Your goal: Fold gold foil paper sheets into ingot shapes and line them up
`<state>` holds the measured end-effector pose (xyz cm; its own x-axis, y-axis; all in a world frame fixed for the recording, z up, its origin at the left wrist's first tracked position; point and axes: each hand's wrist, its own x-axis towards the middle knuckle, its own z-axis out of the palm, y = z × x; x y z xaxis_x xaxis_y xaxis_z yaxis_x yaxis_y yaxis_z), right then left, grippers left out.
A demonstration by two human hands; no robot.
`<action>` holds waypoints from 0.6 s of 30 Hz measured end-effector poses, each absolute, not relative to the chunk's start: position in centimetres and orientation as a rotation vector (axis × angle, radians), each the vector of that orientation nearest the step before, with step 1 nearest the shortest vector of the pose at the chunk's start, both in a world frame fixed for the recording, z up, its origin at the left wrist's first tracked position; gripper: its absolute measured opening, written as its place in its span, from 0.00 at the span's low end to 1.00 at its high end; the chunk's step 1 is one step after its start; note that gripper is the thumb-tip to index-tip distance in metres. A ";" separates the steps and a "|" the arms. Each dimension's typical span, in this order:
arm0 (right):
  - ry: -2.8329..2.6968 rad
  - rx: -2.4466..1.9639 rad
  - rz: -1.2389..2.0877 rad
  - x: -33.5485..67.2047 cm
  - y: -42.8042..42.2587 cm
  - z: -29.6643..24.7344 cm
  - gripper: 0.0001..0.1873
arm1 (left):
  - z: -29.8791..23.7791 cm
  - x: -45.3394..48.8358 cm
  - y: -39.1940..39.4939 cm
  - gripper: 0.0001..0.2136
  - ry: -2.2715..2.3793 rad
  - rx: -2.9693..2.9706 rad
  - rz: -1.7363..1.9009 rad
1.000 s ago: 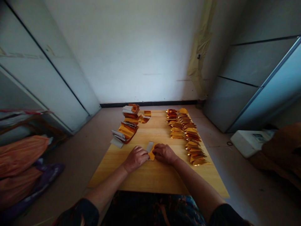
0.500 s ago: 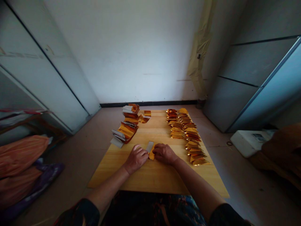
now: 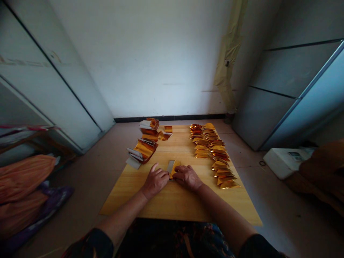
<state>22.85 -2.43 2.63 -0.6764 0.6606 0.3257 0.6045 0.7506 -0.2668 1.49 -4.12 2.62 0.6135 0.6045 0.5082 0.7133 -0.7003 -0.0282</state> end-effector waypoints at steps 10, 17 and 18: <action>-2.451 -1.014 0.383 22.1 -1.7 2.7 0.09 | 3.4 0.2 -5.2 0.09 -1.084 -2.781 -0.640; -2.446 -1.322 0.380 20.8 -1.9 3.4 0.06 | 3.0 0.1 -5.0 0.09 -1.147 -2.819 -0.708; -2.448 -1.377 0.381 20.7 -2.0 3.6 0.06 | 3.0 0.1 -5.1 0.09 -1.164 -2.818 -0.714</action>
<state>20.65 -1.96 3.59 -0.4919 0.8603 0.1337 0.7791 0.5035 -0.3735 0.05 -5.07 3.00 0.6199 0.6667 0.4138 0.6713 -0.7237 0.1603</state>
